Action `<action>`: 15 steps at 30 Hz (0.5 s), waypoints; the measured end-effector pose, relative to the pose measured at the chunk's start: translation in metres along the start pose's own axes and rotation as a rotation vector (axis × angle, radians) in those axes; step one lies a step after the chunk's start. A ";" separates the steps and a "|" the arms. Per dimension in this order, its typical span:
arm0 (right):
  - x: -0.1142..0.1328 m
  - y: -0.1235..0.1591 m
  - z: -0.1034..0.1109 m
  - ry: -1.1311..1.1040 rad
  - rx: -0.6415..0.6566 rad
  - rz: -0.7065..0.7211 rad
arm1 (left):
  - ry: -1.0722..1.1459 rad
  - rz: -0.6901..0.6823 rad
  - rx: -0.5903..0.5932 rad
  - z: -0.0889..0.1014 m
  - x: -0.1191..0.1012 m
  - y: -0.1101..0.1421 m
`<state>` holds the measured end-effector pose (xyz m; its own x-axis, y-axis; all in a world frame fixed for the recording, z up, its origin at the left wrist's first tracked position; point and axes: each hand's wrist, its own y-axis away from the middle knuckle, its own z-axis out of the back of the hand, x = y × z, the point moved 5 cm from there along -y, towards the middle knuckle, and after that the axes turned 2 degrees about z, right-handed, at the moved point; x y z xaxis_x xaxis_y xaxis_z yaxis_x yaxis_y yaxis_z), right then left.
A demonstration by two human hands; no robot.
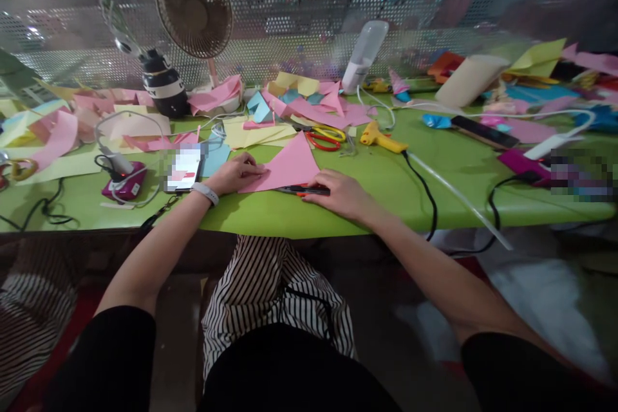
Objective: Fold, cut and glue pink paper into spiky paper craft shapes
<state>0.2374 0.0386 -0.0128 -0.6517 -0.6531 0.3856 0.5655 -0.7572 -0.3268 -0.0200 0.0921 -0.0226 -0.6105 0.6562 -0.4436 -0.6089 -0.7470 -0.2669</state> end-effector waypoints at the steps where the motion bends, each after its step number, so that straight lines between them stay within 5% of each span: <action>1: 0.002 -0.003 -0.002 0.001 -0.005 0.006 | 0.000 0.004 -0.004 0.000 0.000 0.000; 15: 0.011 -0.007 -0.008 -0.032 0.025 0.022 | -0.011 0.004 -0.012 -0.003 0.003 0.001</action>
<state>0.2222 0.0372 -0.0131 -0.6228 -0.6688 0.4060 0.5921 -0.7421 -0.3142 -0.0205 0.0933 -0.0270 -0.6181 0.6545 -0.4355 -0.6005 -0.7506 -0.2757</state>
